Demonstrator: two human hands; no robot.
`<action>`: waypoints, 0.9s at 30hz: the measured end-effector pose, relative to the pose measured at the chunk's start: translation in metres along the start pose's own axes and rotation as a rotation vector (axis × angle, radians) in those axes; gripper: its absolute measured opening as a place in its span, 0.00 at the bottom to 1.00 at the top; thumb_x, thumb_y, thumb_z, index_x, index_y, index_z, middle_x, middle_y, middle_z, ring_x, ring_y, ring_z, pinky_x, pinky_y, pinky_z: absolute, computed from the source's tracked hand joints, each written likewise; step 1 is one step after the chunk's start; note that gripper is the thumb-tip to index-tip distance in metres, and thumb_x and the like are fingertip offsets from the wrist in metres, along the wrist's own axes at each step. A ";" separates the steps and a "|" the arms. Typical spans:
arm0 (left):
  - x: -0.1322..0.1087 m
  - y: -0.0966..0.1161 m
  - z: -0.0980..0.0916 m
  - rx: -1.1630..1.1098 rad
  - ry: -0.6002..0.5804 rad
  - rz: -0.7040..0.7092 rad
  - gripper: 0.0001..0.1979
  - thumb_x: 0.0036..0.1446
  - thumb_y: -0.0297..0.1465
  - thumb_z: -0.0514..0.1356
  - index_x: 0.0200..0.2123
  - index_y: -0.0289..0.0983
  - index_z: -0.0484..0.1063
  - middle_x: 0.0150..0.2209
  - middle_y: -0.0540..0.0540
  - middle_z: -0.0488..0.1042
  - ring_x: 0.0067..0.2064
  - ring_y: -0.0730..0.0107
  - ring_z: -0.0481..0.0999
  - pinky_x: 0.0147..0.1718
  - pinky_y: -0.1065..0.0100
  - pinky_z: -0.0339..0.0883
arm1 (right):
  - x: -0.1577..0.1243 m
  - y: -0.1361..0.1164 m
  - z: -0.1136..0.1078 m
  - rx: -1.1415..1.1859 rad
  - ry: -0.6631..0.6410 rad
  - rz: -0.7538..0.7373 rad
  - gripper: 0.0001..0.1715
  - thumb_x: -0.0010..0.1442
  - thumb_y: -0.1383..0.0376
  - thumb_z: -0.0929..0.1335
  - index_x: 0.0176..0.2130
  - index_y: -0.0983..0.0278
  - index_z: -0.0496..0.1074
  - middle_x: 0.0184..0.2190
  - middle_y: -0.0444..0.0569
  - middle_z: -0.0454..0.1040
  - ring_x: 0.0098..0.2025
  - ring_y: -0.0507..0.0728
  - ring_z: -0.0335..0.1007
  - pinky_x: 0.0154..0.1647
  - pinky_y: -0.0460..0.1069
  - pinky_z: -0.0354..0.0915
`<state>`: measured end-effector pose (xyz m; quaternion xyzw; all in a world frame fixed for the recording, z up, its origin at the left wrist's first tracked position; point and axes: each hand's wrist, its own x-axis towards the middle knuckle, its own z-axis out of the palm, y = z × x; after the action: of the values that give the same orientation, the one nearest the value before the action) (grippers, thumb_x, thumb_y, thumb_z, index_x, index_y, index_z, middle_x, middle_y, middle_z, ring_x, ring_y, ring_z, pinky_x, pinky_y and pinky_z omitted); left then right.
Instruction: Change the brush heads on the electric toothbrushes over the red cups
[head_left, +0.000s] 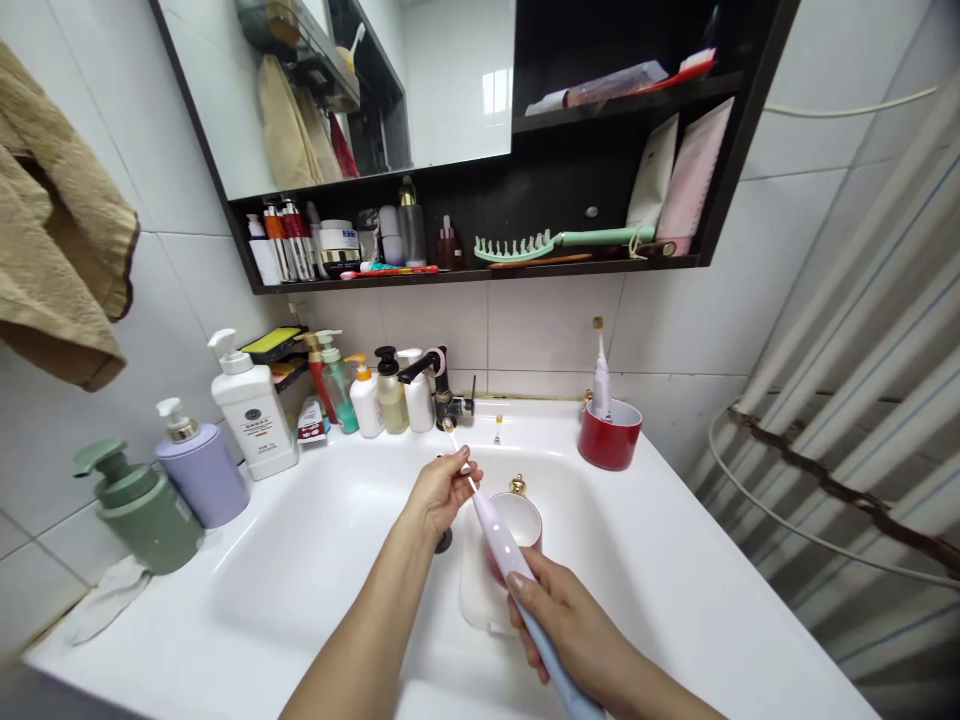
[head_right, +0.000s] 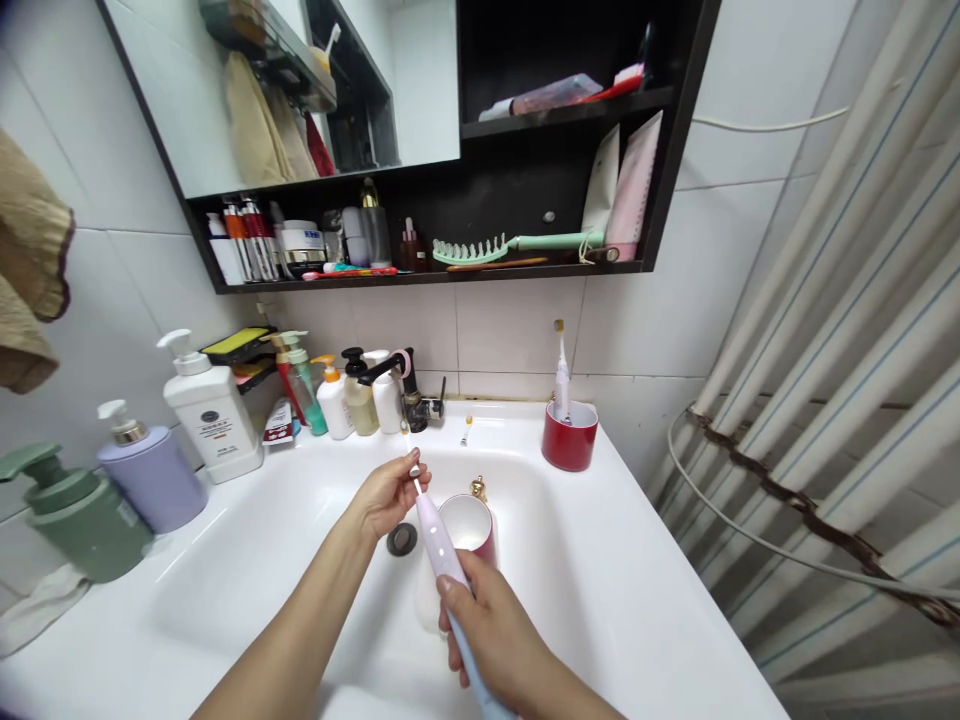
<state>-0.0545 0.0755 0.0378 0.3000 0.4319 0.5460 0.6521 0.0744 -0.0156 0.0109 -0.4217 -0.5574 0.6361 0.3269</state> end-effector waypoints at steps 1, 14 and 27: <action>-0.002 -0.002 0.001 -0.038 -0.007 -0.005 0.06 0.44 0.28 0.53 0.20 0.33 0.59 0.16 0.52 0.62 0.18 0.82 0.65 0.20 0.79 0.61 | 0.000 0.000 0.002 0.007 0.003 0.005 0.11 0.50 0.58 0.55 0.29 0.64 0.54 0.19 0.40 0.58 0.13 0.44 0.54 0.11 0.42 0.52; -0.004 -0.009 0.001 -0.158 -0.003 0.007 0.07 0.42 0.26 0.55 0.19 0.33 0.58 0.15 0.51 0.63 0.18 0.80 0.67 0.19 0.79 0.61 | 0.003 0.005 0.006 0.053 0.051 0.038 0.13 0.50 0.56 0.55 0.28 0.64 0.55 0.20 0.40 0.59 0.14 0.44 0.54 0.12 0.42 0.53; -0.004 -0.021 0.008 -0.126 -0.035 0.019 0.07 0.41 0.28 0.56 0.20 0.33 0.58 0.17 0.52 0.64 0.20 0.80 0.67 0.22 0.77 0.61 | 0.000 -0.001 0.003 0.128 0.064 0.069 0.13 0.49 0.56 0.56 0.28 0.64 0.54 0.19 0.40 0.59 0.14 0.44 0.53 0.12 0.42 0.53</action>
<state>-0.0382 0.0671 0.0245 0.2720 0.3823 0.5730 0.6720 0.0713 -0.0166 0.0119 -0.4391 -0.4899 0.6676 0.3485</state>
